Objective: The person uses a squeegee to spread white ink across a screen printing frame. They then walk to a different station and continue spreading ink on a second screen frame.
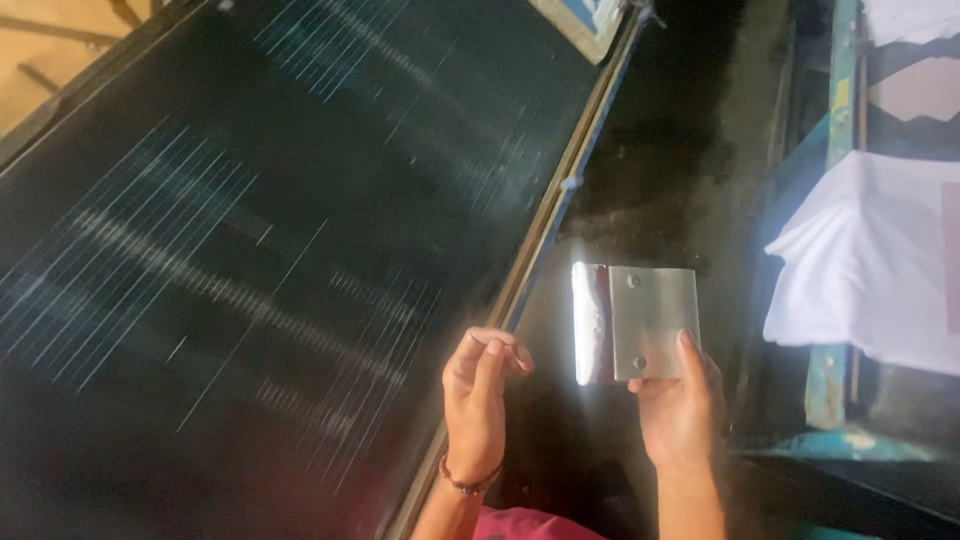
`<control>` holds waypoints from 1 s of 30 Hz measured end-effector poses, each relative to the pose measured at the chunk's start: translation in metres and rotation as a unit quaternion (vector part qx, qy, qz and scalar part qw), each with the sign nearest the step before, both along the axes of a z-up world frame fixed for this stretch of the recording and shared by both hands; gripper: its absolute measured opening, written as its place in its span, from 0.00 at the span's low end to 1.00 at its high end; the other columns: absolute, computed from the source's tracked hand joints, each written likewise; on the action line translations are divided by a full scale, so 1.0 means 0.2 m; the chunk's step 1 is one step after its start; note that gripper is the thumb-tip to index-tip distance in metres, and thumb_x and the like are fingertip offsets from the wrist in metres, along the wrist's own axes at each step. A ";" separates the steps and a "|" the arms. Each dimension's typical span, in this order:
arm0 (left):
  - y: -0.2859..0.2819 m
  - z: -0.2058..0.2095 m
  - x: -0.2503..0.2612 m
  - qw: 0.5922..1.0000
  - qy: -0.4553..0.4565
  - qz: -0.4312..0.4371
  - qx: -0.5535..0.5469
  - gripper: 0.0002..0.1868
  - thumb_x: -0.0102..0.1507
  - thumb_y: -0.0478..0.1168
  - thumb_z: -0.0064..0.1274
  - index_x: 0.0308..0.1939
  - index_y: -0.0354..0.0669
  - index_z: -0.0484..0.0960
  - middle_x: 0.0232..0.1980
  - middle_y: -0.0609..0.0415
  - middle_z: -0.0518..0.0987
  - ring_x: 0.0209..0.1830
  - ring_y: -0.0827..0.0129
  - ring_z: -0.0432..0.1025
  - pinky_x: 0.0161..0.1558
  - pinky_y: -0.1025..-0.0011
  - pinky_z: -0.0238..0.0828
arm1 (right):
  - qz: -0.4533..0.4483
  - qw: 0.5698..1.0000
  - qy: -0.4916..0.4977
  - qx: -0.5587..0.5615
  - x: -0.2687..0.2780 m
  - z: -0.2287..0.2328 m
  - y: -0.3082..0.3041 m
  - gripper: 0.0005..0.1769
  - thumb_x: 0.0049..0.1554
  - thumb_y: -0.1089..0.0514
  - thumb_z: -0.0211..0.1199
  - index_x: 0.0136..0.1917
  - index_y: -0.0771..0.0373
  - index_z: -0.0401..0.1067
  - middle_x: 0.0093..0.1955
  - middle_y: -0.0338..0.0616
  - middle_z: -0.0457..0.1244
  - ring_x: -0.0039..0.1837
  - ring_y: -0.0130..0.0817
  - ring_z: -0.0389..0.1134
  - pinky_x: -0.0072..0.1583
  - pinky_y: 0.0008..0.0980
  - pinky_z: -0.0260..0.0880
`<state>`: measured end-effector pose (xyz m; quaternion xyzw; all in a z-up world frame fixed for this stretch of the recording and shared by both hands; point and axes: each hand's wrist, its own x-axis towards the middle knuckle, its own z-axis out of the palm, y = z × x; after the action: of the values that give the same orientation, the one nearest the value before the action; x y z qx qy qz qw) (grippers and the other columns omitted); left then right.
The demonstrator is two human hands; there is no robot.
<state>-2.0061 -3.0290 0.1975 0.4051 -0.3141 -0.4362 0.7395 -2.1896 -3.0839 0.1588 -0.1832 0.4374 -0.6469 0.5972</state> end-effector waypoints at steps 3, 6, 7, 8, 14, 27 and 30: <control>-0.33 -0.01 -0.06 1.000 -0.014 0.004 0.005 0.12 0.69 0.44 0.47 0.37 0.39 0.78 0.30 0.51 0.77 0.32 0.69 0.70 0.41 0.71 0.67 | -0.003 1.000 -0.002 0.006 -0.06 -0.01 -0.33 0.11 0.59 0.48 0.66 0.41 0.55 0.76 0.44 0.44 0.70 0.36 0.39 0.69 0.32 0.27 0.67; -0.66 -0.04 -0.15 0.999 -0.023 0.023 0.002 0.12 0.69 0.43 0.47 0.37 0.38 0.77 0.30 0.49 0.76 0.32 0.67 0.70 0.40 0.71 0.67 | 0.008 1.000 -0.009 -0.001 -0.15 -0.06 -0.69 0.10 0.59 0.49 0.65 0.44 0.56 0.77 0.45 0.43 0.70 0.38 0.37 0.69 0.31 0.26 0.65; -0.77 -0.05 -0.18 0.999 -0.021 0.026 0.004 0.12 0.69 0.43 0.47 0.37 0.38 0.77 0.30 0.49 0.76 0.32 0.67 0.70 0.40 0.71 0.67 | 0.011 1.000 -0.007 0.002 -0.18 -0.06 -0.82 0.10 0.59 0.49 0.65 0.44 0.56 0.77 0.45 0.43 0.70 0.38 0.37 0.69 0.31 0.26 0.65; -0.89 -0.06 -0.21 0.999 -0.024 0.031 -0.009 0.12 0.70 0.42 0.46 0.36 0.38 0.77 0.31 0.50 0.76 0.32 0.69 0.70 0.40 0.71 0.67 | 0.022 1.000 -0.012 -0.005 -0.21 -0.07 -0.95 0.11 0.59 0.49 0.65 0.45 0.58 0.77 0.45 0.44 0.70 0.37 0.37 0.69 0.31 0.27 0.65; -1.52 -0.08 -0.46 0.998 -0.001 0.065 0.001 0.11 0.70 0.41 0.46 0.37 0.38 0.77 0.31 0.50 0.76 0.32 0.67 0.71 0.41 0.70 0.68 | 0.066 0.998 0.006 -0.010 -0.41 0.01 -1.65 0.14 0.58 0.48 0.66 0.36 0.58 0.73 0.38 0.43 0.67 0.35 0.37 0.68 0.32 0.28 0.64; -2.77 -0.12 -0.75 0.999 -0.006 0.015 0.031 0.12 0.70 0.43 0.47 0.36 0.39 0.77 0.29 0.52 0.77 0.27 0.70 0.71 0.33 0.73 0.69 | 0.084 0.996 -0.016 0.034 -0.67 -0.07 -2.87 0.16 0.58 0.46 0.66 0.47 0.61 0.74 0.44 0.47 0.68 0.38 0.37 0.66 0.35 0.25 0.62; -3.10 -0.17 -0.78 1.000 0.008 0.010 0.022 0.11 0.70 0.42 0.47 0.35 0.41 0.77 0.31 0.52 0.76 0.32 0.71 0.70 0.39 0.73 0.65 | 0.107 0.994 -0.008 0.019 -0.70 -0.13 -3.20 0.19 0.58 0.44 0.67 0.48 0.64 0.75 0.42 0.47 0.69 0.30 0.31 0.62 0.33 0.24 0.63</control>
<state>-2.1613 -3.6486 0.1626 0.4204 -0.2945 -0.4391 0.7374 -2.3292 -3.7242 0.1330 -0.2126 0.4229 -0.5721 0.6699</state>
